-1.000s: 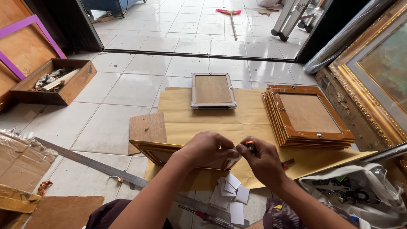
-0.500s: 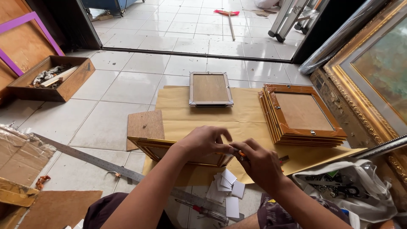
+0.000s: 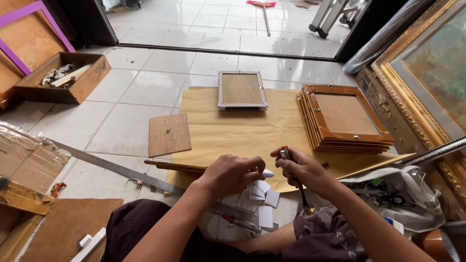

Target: Applying protective corner pieces to various sizes of wooden picture frames.

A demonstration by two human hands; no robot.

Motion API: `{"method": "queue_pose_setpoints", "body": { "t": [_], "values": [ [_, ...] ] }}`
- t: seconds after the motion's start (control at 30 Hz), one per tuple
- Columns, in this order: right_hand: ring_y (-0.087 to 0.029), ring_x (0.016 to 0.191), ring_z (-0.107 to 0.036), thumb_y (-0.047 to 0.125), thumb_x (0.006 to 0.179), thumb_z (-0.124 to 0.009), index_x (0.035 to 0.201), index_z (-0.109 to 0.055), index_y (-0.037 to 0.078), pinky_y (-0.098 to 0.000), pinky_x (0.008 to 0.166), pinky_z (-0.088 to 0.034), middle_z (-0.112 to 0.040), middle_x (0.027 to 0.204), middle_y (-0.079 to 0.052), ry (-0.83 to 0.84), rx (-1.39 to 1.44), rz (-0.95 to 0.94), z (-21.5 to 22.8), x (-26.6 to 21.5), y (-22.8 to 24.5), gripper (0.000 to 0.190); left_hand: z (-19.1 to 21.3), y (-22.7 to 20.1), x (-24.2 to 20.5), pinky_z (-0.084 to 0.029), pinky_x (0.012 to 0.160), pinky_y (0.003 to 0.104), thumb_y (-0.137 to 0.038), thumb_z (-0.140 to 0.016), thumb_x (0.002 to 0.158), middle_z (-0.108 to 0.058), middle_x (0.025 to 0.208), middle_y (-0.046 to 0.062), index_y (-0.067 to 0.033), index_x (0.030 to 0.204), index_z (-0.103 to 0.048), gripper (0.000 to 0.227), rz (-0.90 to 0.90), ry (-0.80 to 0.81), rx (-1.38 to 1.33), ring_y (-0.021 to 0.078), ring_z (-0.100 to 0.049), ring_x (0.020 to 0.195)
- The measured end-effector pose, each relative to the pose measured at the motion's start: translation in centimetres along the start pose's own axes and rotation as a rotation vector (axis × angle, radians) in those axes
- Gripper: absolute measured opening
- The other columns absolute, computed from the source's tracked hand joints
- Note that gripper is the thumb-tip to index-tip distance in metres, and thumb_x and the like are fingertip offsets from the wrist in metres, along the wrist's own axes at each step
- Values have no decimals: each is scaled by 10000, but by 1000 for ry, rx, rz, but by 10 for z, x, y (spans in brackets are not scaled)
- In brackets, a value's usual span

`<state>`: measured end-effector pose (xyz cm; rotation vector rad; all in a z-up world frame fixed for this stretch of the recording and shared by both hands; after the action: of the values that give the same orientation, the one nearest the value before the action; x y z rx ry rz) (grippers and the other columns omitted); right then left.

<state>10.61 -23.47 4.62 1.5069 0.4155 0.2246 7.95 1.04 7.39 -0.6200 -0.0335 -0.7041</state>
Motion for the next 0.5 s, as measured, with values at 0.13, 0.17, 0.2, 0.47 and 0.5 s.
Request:
{"method": "queue_pose_setpoints", "body": {
  "t": [0.13, 0.17, 0.2, 0.47, 0.5],
  "values": [
    [-171, 573, -570, 204, 1163, -561, 1340, -690, -41, -319, 457, -517, -660, 800, -142, -82, -221, 74, -16, -10, 5, 328, -29, 8, -17, -652, 850, 589, -462, -612, 1116, -837, 950, -3, -338, 1220, -606, 161, -60, -72, 115, 412, -809, 876],
    [-202, 628, -607, 407, 1141, -557, 1115, -740, 78, -355, 580, -544, -693, 743, -103, -165, -461, 69, -13, -9, -6, 378, -31, 4, -23, -653, 816, 592, -465, -607, 1121, -828, 957, 4, -341, 1227, -608, 163, -72, -81, 132, 426, -799, 853],
    [-233, 684, -644, 611, 1118, -558, 890, -794, 195, -392, 704, -570, -727, 685, -65, -247, -701, 66, -10, -8, -16, 530, -32, 0, -28, -653, 782, 595, -468, -602, 1127, -819, 963, 11, -344, 1234, -611, 164, -83, -91, 149, 440, -789, 830],
    [-386, 634, -687, 465, 994, -581, 856, -637, 195, -486, 658, -569, -614, 597, -105, -46, -1172, 310, -37, -23, -21, 308, -49, 0, -50, -662, 704, 544, -477, -611, 1135, -761, 904, -7, -368, 1244, -621, 155, -139, -161, 250, 379, -798, 779],
    [-388, 598, -685, 430, 977, -560, 912, -635, 193, -479, 625, -565, -598, 580, -112, 9, -1193, 405, -39, -25, -22, 257, -51, 1, -51, -662, 697, 531, -488, -613, 1134, -767, 907, -15, -371, 1246, -621, 162, -144, -172, 268, 368, -804, 776]
  ]
}}
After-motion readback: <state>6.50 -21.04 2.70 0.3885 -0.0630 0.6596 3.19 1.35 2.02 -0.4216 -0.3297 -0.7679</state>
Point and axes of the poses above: each hand's wrist, its own x-axis towards the middle knuckle, its own z-axis out of the back of the hand, y = z × x, the point moved 4 cm from there along x, towards the middle knuckle
